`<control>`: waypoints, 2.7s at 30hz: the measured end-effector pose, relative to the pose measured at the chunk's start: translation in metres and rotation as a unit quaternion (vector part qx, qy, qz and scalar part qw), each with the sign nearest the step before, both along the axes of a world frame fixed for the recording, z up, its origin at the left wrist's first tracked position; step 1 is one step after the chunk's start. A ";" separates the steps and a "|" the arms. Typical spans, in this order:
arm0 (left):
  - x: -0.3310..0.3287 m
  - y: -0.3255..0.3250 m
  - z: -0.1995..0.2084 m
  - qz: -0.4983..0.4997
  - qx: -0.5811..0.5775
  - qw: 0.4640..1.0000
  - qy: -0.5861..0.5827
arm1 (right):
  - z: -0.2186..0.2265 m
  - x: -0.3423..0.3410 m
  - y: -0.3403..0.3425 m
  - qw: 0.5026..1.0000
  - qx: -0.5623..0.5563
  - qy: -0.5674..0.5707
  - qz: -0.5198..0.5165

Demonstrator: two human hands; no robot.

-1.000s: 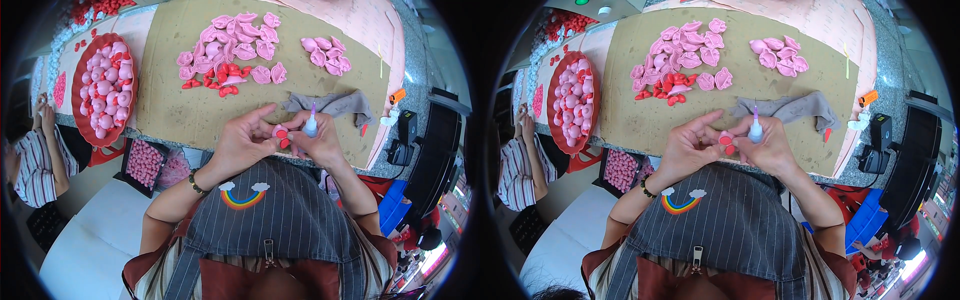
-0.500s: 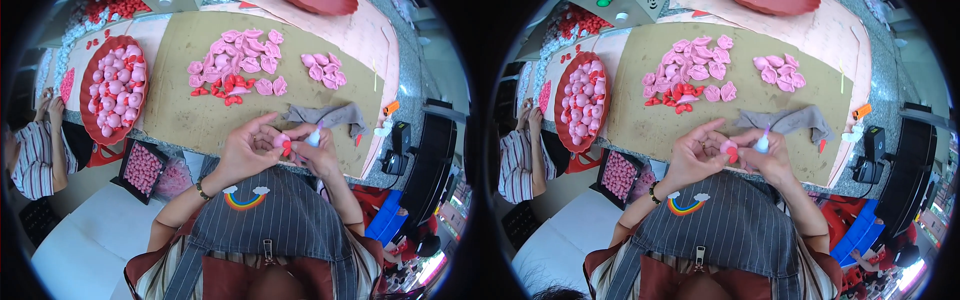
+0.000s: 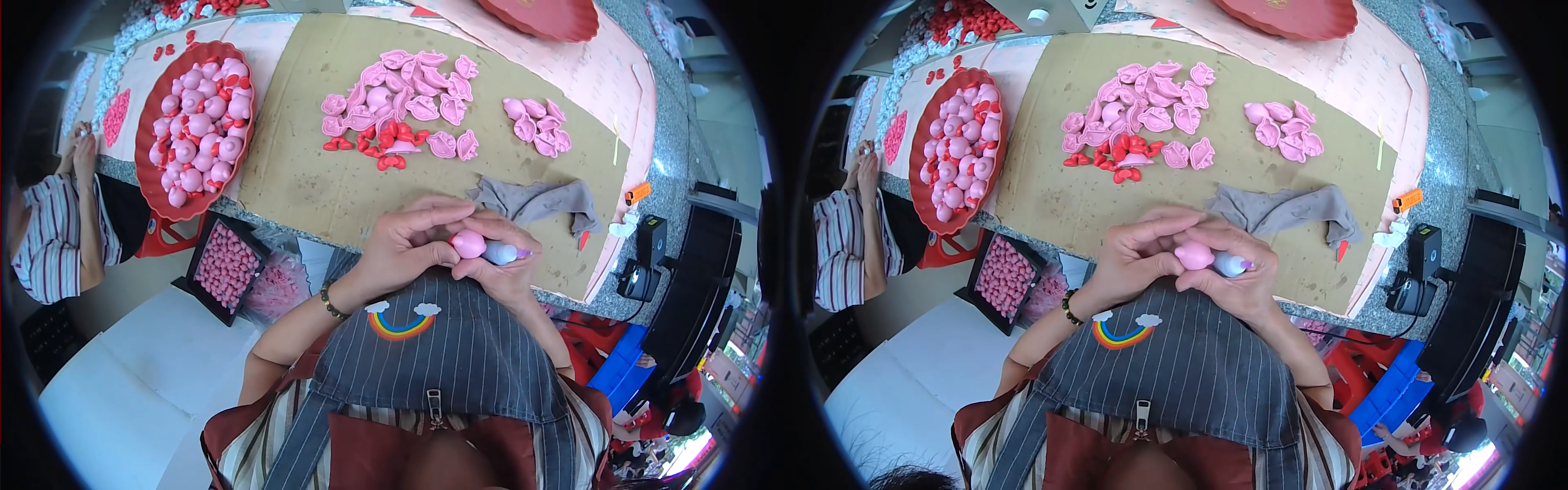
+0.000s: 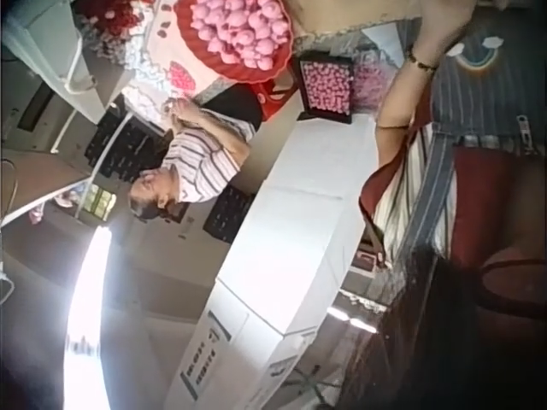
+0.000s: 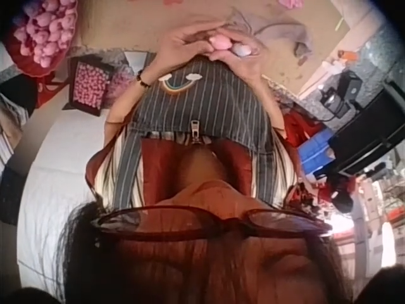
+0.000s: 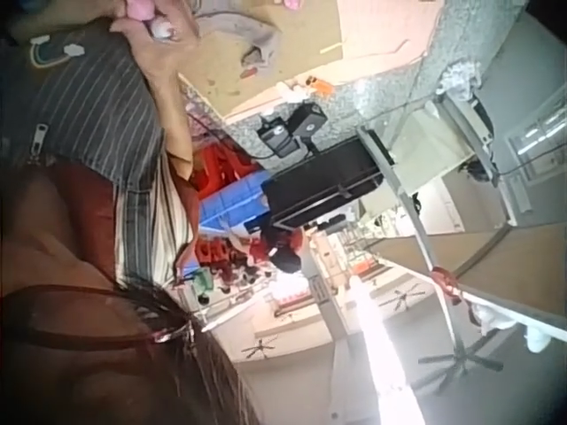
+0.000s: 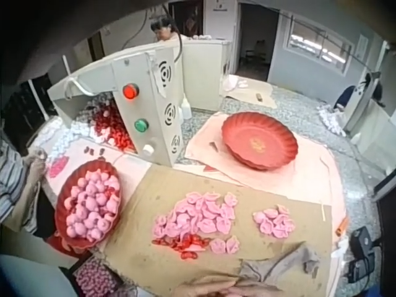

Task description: Apply glue to pink plastic parts and attach them to a larger pink toy base.

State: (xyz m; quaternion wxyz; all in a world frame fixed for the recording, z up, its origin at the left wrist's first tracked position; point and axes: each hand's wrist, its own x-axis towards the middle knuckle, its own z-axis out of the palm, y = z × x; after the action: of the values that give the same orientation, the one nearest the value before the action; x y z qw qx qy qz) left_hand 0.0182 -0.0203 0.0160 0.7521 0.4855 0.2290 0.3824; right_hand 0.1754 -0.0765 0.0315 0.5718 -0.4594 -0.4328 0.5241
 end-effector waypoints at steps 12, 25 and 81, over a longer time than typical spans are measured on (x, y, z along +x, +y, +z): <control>0.006 0.000 -0.010 -0.080 -0.106 0.991 -0.003 | -0.013 0.001 -0.002 0.963 0.150 -0.214 -0.065; -0.005 0.012 0.004 -0.133 -0.254 0.958 -0.025 | 0.032 0.068 -0.017 0.843 0.073 -0.437 -0.305; -0.001 0.010 -0.007 -0.097 -0.161 0.982 0.008 | -0.001 0.015 0.030 0.954 0.036 -0.232 -0.187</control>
State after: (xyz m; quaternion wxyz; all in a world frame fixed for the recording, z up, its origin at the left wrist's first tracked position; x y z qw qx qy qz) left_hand 0.0169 -0.0100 0.0087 0.8521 0.3814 0.2450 0.2617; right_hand 0.1904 -0.0461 0.0309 0.5597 -0.6203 -0.4782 0.2708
